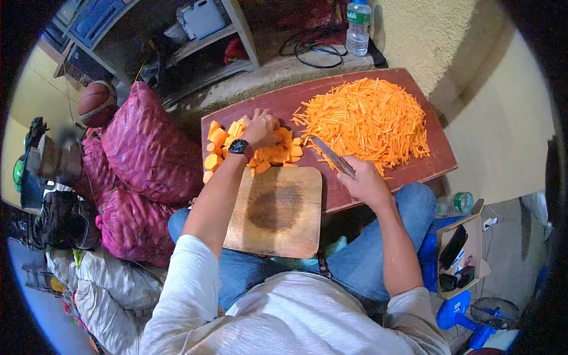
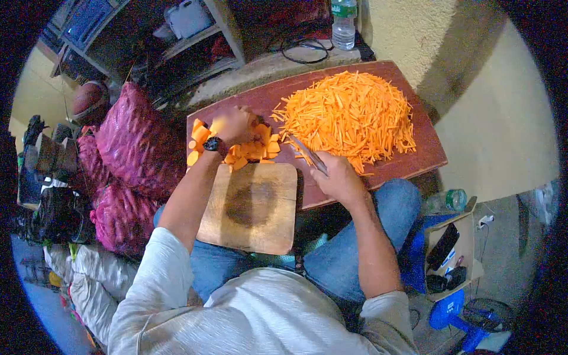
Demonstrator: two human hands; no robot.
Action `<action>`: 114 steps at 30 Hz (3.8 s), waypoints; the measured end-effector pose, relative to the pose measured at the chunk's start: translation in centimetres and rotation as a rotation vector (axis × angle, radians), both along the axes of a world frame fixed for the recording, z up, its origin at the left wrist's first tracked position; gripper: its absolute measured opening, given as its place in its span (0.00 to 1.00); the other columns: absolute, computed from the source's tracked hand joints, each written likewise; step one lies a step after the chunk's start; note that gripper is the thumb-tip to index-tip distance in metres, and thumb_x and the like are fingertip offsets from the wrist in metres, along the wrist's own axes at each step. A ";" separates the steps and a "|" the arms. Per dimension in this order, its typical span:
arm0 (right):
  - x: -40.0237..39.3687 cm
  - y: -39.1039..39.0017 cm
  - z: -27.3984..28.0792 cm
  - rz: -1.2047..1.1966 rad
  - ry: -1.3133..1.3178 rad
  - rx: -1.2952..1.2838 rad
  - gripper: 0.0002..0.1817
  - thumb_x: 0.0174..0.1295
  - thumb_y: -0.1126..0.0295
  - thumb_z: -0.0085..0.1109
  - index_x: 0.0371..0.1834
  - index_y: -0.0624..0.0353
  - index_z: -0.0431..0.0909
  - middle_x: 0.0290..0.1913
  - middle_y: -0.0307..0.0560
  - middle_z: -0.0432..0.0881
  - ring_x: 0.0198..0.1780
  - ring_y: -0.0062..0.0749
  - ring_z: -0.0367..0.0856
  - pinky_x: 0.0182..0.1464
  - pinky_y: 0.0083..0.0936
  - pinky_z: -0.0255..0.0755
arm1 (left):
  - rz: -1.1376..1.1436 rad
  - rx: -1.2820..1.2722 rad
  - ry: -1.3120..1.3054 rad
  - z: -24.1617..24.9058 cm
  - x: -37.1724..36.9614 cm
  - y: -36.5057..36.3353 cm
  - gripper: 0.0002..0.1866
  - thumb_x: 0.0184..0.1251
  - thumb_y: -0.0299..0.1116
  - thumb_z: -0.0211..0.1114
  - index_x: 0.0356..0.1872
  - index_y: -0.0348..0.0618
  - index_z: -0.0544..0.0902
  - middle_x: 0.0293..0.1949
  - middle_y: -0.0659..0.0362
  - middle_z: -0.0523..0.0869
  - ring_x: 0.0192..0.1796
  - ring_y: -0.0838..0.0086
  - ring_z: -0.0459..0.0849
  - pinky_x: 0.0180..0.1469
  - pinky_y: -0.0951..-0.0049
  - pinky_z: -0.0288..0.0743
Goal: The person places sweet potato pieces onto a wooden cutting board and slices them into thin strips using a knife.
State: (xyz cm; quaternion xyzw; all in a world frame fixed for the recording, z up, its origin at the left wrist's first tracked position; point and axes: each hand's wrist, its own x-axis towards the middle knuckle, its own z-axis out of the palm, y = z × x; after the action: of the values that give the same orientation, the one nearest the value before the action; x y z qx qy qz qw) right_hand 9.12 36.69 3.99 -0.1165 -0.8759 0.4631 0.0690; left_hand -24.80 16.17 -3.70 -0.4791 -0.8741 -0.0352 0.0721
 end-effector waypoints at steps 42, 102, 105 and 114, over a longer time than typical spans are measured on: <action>3.9 -6.6 3.6 -0.020 0.002 -0.384 0.26 0.71 0.77 0.69 0.71 0.74 0.79 0.57 0.46 0.91 0.57 0.29 0.89 0.62 0.29 0.81 | -0.077 0.463 -0.275 5.7 20.2 -15.4 0.24 0.56 0.20 0.68 0.58 0.39 0.88 0.60 0.47 0.84 0.67 0.49 0.80 0.72 0.49 0.74; 8.1 -13.7 7.3 0.196 -0.213 0.057 0.25 0.76 0.69 0.64 0.74 0.66 0.76 0.59 0.71 0.88 0.60 0.65 0.89 0.59 0.45 0.83 | 0.068 0.525 -0.388 6.0 27.2 -13.2 0.16 0.64 0.29 0.78 0.52 0.37 0.89 0.51 0.47 0.84 0.53 0.49 0.80 0.59 0.52 0.74; 8.5 -14.0 8.6 0.216 -0.350 0.107 0.26 0.77 0.68 0.64 0.75 0.64 0.75 0.60 0.70 0.87 0.59 0.67 0.88 0.58 0.49 0.84 | 0.071 0.490 -0.394 5.8 28.0 -13.3 0.18 0.60 0.27 0.78 0.53 0.36 0.89 0.55 0.47 0.83 0.58 0.47 0.79 0.60 0.49 0.73; 7.8 -15.1 9.2 0.307 -0.516 0.150 0.31 0.77 0.68 0.63 0.80 0.59 0.68 0.57 0.67 0.87 0.53 0.68 0.88 0.50 0.54 0.84 | -0.013 0.448 -0.405 5.5 27.5 -13.7 0.20 0.55 0.25 0.75 0.52 0.37 0.88 0.51 0.51 0.80 0.54 0.51 0.76 0.57 0.52 0.70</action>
State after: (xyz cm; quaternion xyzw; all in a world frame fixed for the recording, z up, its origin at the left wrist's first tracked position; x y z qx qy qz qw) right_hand 16.96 21.61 13.23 -0.0911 -0.9037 0.3572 -0.2179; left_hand 2.65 2.45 1.78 -0.4402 -0.8380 -0.3224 0.0001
